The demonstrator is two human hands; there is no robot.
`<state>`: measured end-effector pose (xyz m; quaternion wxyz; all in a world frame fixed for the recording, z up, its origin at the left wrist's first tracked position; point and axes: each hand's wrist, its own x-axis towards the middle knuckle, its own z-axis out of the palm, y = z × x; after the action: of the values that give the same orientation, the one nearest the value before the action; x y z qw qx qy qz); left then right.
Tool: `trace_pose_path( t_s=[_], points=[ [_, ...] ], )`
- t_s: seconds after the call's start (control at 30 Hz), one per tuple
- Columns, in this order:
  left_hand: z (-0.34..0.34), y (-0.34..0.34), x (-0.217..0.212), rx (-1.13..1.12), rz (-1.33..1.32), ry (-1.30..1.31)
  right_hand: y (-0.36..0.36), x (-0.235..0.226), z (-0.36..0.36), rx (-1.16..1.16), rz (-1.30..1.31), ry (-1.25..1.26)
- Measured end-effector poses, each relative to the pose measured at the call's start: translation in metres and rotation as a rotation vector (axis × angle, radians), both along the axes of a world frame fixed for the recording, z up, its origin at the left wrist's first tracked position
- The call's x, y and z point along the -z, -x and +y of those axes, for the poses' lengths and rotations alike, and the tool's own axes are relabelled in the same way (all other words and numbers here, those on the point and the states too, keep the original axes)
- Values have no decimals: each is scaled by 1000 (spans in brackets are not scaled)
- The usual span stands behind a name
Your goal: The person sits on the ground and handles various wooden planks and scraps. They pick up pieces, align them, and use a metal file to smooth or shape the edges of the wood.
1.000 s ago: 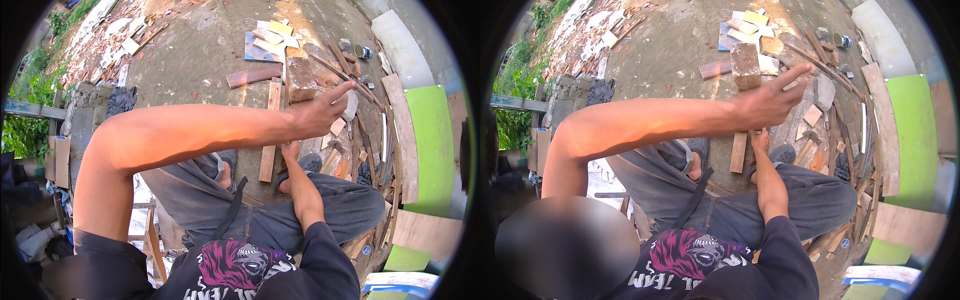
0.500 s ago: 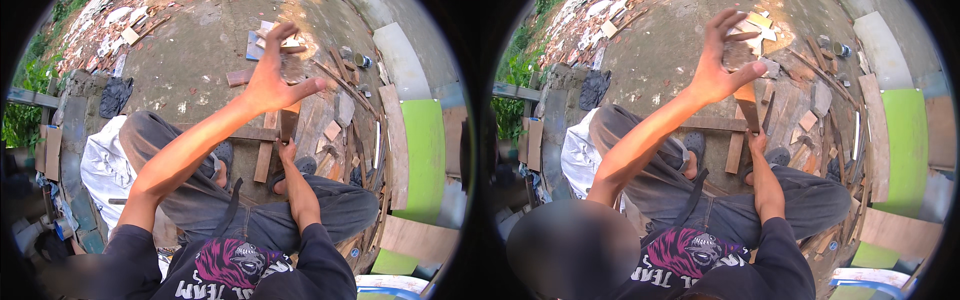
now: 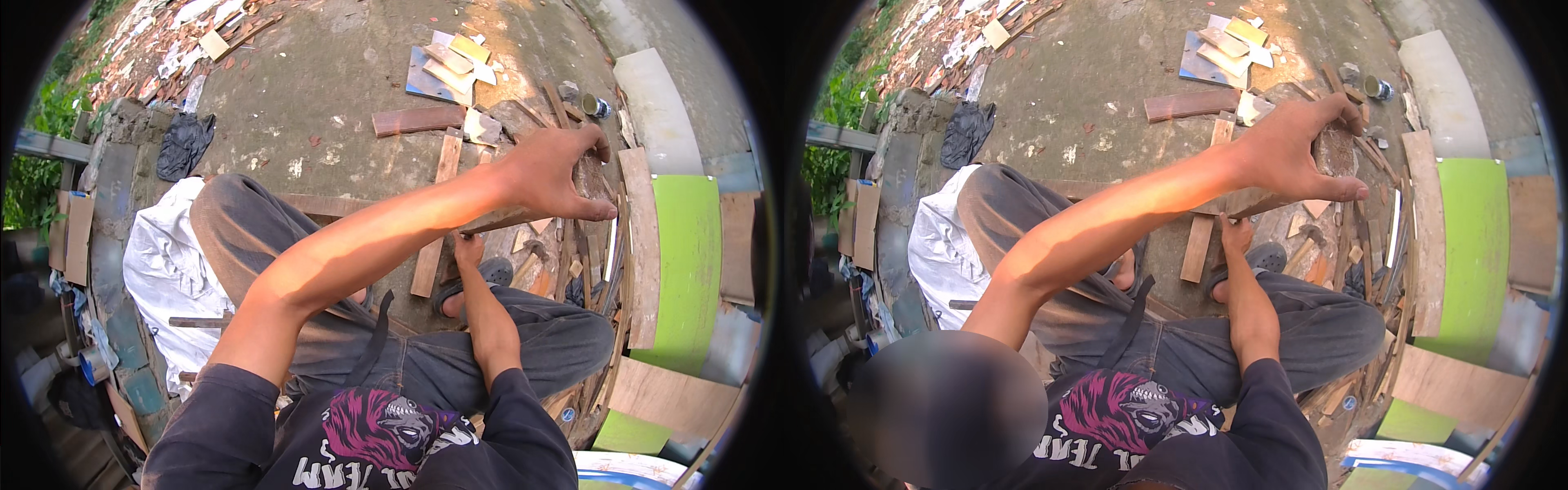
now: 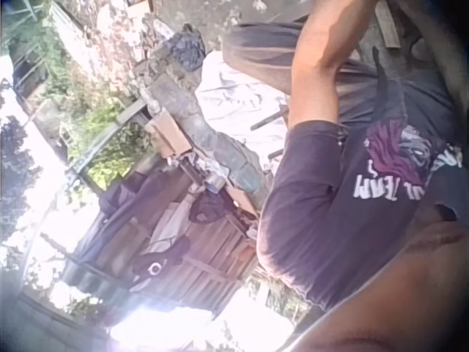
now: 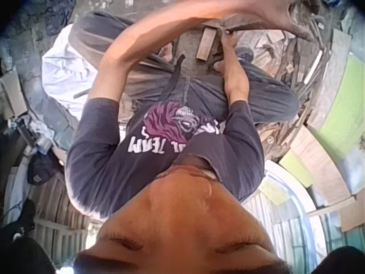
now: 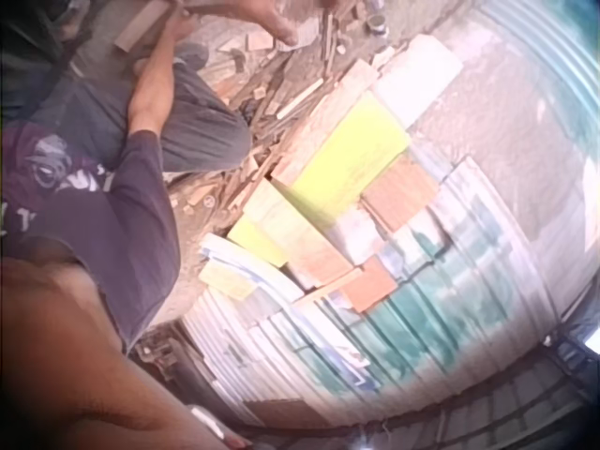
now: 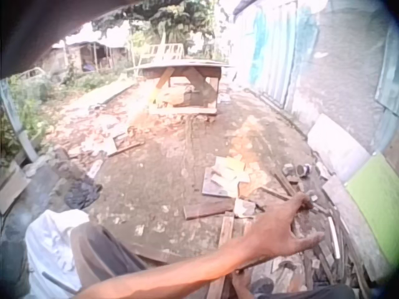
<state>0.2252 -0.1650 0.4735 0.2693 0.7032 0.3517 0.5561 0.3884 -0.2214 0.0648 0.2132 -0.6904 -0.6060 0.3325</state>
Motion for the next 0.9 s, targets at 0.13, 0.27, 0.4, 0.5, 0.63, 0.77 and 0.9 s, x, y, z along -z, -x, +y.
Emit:
trace_pose_path(
  t_s=[0.13, 0.27, 0.4, 0.5, 0.63, 0.77, 0.9],
  points=[
    [-1, 0, 2, 12, -7, -33, 10, -8, -9, 52, -1, -30],
    [-2, 3, 1, 23, 13, 3, 17, -23, -12, 57, -15, 21],
    [-5, 10, 0, 24, 24, 43, 16, -24, -11, 45, -6, 22],
    [-10, 12, 0, -19, -38, 61, 12, -17, -8, 21, -23, 29],
    [-18, 22, 11, -70, -66, 27, 17, -17, -11, 34, 13, 14],
    [-16, 21, 18, 47, -186, 168, 18, -14, -9, 90, 59, 38],
    [-18, 20, 18, 96, -262, 203, 32, -19, -12, 173, 192, 113]
  ],
)
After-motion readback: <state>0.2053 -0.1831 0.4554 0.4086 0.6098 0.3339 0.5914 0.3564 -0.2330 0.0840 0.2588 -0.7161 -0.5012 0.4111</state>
